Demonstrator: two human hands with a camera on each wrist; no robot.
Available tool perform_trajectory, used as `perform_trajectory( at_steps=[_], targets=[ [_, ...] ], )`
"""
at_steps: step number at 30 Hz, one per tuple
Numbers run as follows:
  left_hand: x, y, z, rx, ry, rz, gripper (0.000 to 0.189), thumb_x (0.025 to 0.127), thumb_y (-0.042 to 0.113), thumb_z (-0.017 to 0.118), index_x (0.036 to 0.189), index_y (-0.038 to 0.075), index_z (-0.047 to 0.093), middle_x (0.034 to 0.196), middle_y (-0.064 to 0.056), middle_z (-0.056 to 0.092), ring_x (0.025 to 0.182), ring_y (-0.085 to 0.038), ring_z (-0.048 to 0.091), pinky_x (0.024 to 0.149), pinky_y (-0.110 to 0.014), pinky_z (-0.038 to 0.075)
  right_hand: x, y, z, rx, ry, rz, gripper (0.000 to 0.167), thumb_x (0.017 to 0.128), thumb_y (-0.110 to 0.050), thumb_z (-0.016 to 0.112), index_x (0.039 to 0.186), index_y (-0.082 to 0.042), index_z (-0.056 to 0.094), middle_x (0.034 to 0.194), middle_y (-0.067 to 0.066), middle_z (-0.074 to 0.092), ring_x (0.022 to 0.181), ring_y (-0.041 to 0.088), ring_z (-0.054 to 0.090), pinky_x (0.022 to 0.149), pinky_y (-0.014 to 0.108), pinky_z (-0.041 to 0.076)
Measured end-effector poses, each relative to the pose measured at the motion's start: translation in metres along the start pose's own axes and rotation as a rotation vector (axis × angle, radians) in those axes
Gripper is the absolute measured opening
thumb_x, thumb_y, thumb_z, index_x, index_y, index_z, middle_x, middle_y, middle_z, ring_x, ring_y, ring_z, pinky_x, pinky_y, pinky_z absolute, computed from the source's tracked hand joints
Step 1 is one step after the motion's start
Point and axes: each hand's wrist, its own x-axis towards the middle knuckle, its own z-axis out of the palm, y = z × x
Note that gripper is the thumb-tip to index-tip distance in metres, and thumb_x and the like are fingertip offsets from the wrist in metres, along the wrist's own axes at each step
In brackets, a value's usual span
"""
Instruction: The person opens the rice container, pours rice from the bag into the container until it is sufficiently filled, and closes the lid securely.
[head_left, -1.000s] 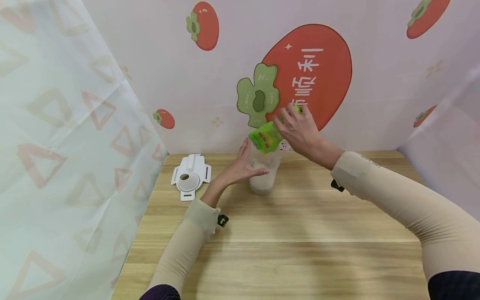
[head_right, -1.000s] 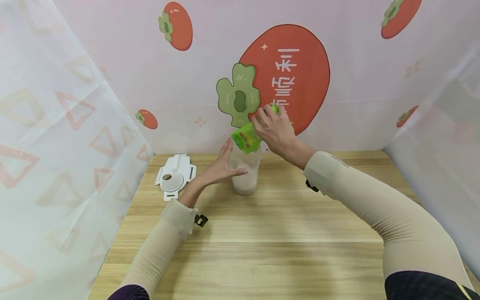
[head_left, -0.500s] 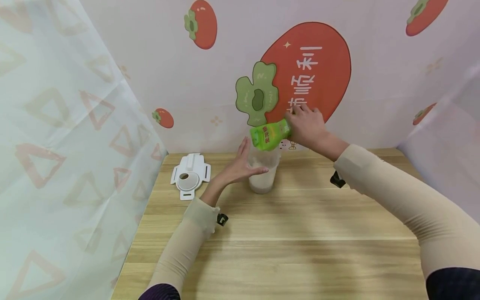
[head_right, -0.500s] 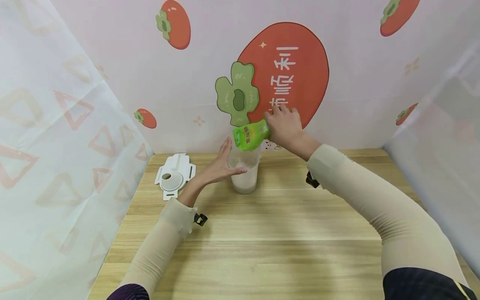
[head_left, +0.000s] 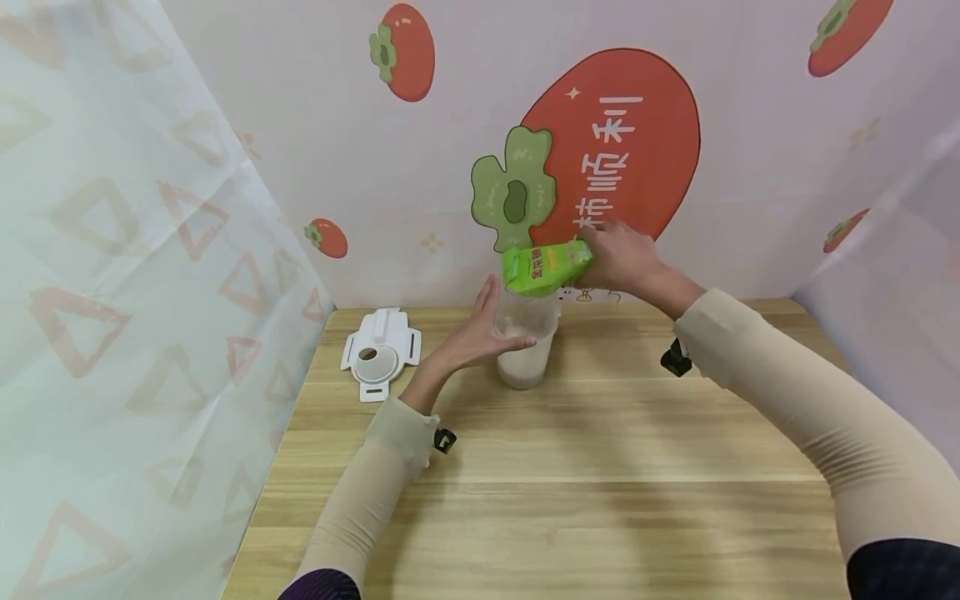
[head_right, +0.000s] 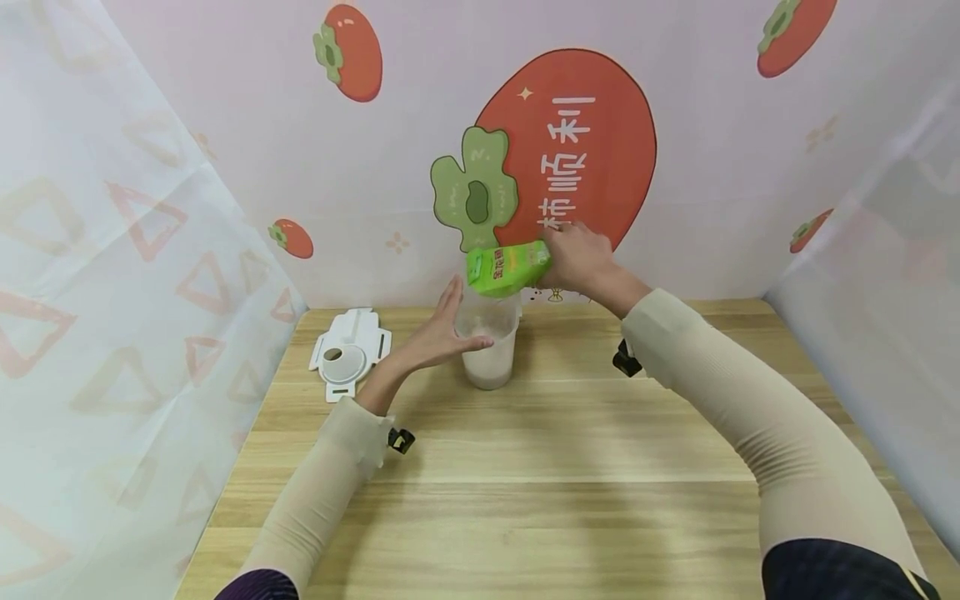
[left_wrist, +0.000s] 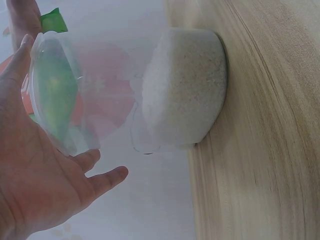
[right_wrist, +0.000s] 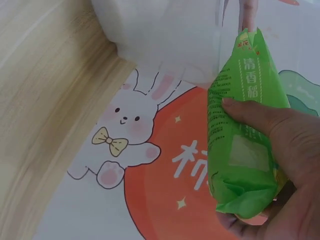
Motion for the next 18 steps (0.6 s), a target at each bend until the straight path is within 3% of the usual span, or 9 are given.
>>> perform_trajectory(
  at_steps=[3, 11, 18],
  targets=[
    [-0.0002, 0.0000, 0.0003, -0.004, -0.002, -0.003, 0.133, 0.087, 0.065, 0.077, 0.168, 0.022, -0.019, 0.178, -0.003, -0.019, 0.163, -0.037, 0.012, 0.125, -0.056, 0.031, -0.0009, 0.0037, 0.0017, 0.023, -0.019, -0.008, 0.080, 0.076, -0.038, 0.094, 0.141, -0.008, 0.059, 0.125, 0.017, 0.066, 0.102, 0.034, 0.058, 0.076, 0.051, 0.057],
    [0.0002, 0.0002, 0.0004, 0.011, 0.003, 0.005, 0.132, 0.087, 0.066, 0.076, 0.170, 0.012, -0.012, 0.178, -0.006, -0.018, 0.162, -0.039, 0.014, 0.124, -0.056, 0.032, -0.0002, 0.0091, 0.0045, 0.065, -0.052, -0.026, 0.104, 0.071, -0.035, 0.100, 0.156, -0.007, 0.047, 0.145, 0.021, 0.059, 0.116, 0.039, 0.060, 0.102, 0.061, 0.054],
    [-0.0005, 0.0000, -0.0002, 0.013, 0.001, 0.000, 0.131, 0.088, 0.065, 0.076, 0.169, 0.011, -0.013, 0.178, -0.005, -0.019, 0.163, -0.035, 0.009, 0.125, -0.055, 0.030, -0.0019, 0.0113, 0.0072, 0.072, -0.077, -0.043, 0.103, 0.069, -0.031, 0.101, 0.152, -0.003, 0.047, 0.140, 0.021, 0.060, 0.112, 0.038, 0.059, 0.099, 0.058, 0.054]
  ],
)
